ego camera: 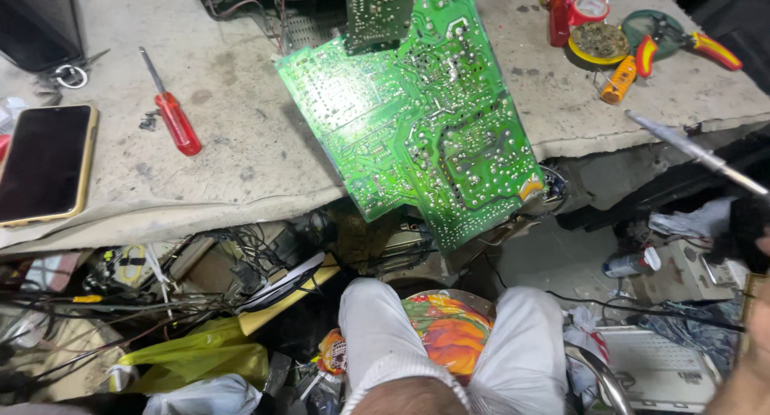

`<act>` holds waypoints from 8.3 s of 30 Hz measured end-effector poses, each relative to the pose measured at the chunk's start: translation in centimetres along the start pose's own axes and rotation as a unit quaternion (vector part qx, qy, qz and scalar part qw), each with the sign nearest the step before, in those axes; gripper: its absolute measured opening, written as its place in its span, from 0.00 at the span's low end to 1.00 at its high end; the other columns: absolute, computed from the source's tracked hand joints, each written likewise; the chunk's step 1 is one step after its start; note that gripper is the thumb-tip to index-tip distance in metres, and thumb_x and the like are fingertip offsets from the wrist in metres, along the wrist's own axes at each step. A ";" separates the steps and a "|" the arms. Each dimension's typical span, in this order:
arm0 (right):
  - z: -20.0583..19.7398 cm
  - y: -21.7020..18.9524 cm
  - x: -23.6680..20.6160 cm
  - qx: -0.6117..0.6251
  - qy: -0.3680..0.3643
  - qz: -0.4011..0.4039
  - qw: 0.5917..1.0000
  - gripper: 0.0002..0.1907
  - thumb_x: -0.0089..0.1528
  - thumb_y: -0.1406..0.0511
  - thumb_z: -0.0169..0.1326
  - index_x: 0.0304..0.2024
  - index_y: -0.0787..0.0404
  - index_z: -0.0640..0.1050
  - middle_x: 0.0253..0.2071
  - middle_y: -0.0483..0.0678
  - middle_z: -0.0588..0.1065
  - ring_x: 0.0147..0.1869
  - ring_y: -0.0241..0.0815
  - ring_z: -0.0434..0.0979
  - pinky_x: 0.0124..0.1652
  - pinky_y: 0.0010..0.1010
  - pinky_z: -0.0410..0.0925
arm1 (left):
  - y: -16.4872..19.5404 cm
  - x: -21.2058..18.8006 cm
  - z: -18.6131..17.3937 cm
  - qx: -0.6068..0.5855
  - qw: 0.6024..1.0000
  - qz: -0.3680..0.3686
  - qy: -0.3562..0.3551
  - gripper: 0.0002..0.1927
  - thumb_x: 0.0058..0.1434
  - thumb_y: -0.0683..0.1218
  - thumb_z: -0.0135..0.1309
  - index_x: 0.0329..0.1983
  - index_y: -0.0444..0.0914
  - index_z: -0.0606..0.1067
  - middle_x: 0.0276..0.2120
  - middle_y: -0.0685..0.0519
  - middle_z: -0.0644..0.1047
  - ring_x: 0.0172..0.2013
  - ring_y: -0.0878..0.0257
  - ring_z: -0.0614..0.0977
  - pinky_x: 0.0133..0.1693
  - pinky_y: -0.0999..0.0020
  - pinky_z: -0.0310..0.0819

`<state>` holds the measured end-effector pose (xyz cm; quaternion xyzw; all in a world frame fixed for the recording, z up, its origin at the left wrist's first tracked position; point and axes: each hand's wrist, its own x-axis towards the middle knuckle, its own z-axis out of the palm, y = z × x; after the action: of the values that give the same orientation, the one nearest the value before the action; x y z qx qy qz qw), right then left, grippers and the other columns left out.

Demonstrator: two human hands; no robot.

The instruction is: The person holds a green circuit board against the workbench edge and uses a soldering iron to solder joints on its underside, feeding solder wire with the other hand. They work across different areas of the board, occasionally pulling the iron away and repositioning before resuming soldering.

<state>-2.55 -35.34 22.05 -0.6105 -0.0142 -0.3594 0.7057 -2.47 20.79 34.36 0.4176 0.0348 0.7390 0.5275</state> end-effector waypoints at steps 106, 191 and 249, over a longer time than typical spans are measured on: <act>21.6 -14.4 9.5 -0.224 -0.305 -0.054 0.924 0.05 0.64 0.75 0.63 0.37 0.71 0.78 0.34 0.56 0.78 0.35 0.39 0.81 0.40 0.26 0.77 | 1.8 -10.2 10.4 0.165 0.819 0.160 -0.525 0.07 0.52 0.38 0.59 0.29 0.34 0.72 0.55 0.45 0.72 0.53 0.48 0.75 0.43 0.59 0.76; 22.3 -13.5 3.9 -0.205 -0.146 -0.076 0.965 0.09 0.67 0.70 0.64 0.35 0.68 0.78 0.31 0.52 0.78 0.28 0.35 0.78 0.35 0.23 0.74 | 2.1 -9.3 11.4 0.173 0.816 0.143 -0.532 0.07 0.50 0.39 0.61 0.27 0.34 0.74 0.52 0.44 0.75 0.47 0.48 0.76 0.41 0.59 0.74; 19.8 -10.9 1.3 -0.149 -0.145 -0.060 0.976 0.07 0.70 0.74 0.61 0.39 0.75 0.79 0.34 0.58 0.79 0.32 0.41 0.81 0.39 0.27 0.77 | 2.6 -5.8 3.0 0.181 0.855 0.000 -0.485 0.07 0.54 0.38 0.62 0.35 0.34 0.76 0.37 0.46 0.79 0.30 0.55 0.83 0.30 0.66 0.77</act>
<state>0.99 -18.64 36.96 -0.7522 -0.0995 -0.3065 0.5747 -1.92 13.80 34.18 0.8116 -0.0920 0.4230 0.3924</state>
